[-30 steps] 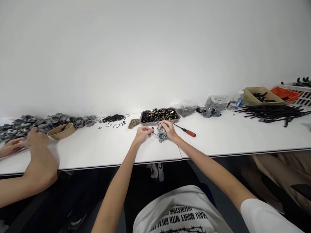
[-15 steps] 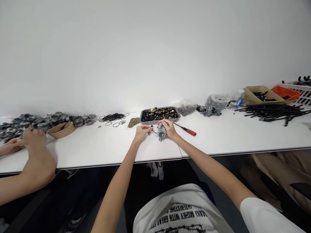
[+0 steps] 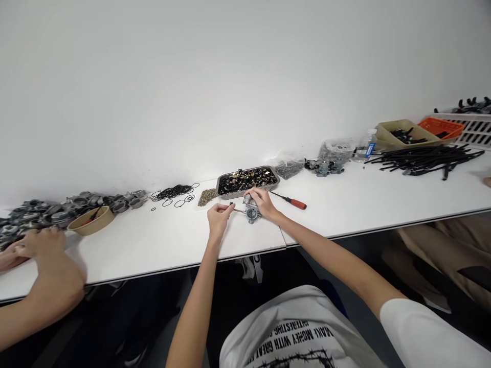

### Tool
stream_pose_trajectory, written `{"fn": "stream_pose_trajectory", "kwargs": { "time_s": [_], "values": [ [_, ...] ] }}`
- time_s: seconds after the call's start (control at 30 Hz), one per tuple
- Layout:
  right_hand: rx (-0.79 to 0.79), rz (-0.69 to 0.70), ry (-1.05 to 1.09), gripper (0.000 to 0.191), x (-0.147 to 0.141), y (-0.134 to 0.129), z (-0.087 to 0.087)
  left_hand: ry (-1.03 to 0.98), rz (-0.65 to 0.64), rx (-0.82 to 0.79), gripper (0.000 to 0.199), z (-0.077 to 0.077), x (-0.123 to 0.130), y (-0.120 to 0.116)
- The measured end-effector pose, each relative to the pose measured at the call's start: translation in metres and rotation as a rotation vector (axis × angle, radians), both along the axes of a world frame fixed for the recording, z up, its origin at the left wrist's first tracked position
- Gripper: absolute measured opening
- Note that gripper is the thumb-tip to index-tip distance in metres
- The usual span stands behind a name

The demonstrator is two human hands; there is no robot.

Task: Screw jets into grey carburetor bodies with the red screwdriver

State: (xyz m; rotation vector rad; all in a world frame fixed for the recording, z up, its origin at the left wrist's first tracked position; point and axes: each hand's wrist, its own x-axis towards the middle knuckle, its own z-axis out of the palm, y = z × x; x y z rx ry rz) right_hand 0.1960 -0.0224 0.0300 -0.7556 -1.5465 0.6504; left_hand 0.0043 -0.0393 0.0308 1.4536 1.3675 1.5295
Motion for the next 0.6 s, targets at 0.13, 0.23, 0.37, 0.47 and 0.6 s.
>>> {"fn": "stream_pose_trajectory", "kwargs": {
  "time_s": [0.13, 0.23, 0.37, 0.47, 0.6],
  "values": [
    [0.015, 0.029, 0.000, 0.041, 0.000, -0.002, 0.000, 0.028, 0.061, 0.025, 0.034, -0.003, 0.011, -0.012],
    [0.019, 0.040, 0.000, 0.040, 0.001, -0.002, 0.001, 0.088, -0.053, 0.009, 0.033, -0.001, 0.024, -0.024],
    [-0.031, 0.089, -0.004, 0.039, 0.005, -0.001, 0.004, 0.060, -0.176, 0.035, 0.033, -0.002, 0.032, -0.039],
    [-0.090, 0.206, 0.015, 0.037, 0.008, -0.001, 0.008, -0.049, -0.290, -0.027, 0.027, -0.005, 0.029, -0.046],
    [-0.186, 0.352, 0.024, 0.035, 0.008, -0.003, 0.010, -0.161, -0.349, -0.051, 0.021, -0.007, 0.025, -0.052]
  ]
}}
